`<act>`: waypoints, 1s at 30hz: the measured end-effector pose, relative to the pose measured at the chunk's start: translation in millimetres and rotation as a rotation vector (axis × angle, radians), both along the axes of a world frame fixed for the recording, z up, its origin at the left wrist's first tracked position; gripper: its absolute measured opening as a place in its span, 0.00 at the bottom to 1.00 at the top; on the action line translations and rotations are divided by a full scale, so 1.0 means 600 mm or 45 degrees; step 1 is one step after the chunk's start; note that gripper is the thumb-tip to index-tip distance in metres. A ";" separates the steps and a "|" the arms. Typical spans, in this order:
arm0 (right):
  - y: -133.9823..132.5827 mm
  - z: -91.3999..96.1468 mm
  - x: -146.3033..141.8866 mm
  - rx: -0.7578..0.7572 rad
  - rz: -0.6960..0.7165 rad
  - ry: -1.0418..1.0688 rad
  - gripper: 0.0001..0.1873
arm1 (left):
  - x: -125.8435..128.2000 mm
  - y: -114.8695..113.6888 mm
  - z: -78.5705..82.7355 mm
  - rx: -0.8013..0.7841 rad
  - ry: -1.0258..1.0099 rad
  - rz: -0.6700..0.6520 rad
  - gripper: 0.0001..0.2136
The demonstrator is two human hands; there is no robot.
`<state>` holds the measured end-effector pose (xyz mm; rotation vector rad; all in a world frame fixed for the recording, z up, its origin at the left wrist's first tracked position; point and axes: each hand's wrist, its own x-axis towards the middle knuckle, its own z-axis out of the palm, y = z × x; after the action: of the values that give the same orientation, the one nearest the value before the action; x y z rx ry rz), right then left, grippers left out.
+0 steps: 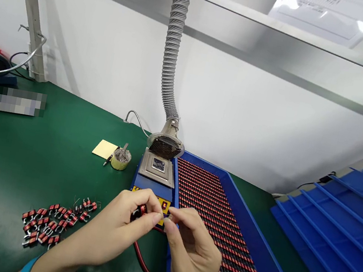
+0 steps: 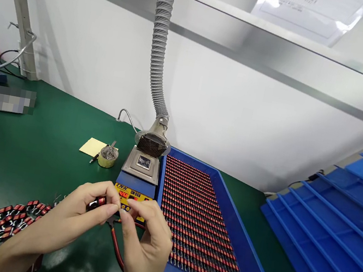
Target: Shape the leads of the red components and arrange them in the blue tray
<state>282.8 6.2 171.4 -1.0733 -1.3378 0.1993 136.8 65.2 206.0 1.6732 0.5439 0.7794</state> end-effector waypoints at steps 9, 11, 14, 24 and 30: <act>-0.005 0.013 -0.003 0.134 -0.037 -0.257 0.13 | 0.001 0.004 -0.004 -0.012 -0.023 0.013 0.10; -0.010 0.020 0.002 0.031 0.100 -0.332 0.11 | 0.002 0.005 -0.005 -0.022 -0.033 0.008 0.09; -0.015 0.021 0.013 -0.028 0.195 -0.315 0.11 | 0.001 0.003 -0.005 0.010 -0.014 -0.008 0.09; -0.009 0.018 0.013 -0.002 0.051 -0.466 0.11 | -0.002 -0.002 -0.001 0.217 0.175 -0.008 0.11; -0.010 0.004 0.011 -0.365 0.345 0.269 0.19 | 0.000 -0.007 -0.013 0.736 0.290 0.027 0.10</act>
<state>289.5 0.4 173.8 -1.0703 -1.2832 0.7050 136.8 61.0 198.2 2.3133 0.5224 0.8137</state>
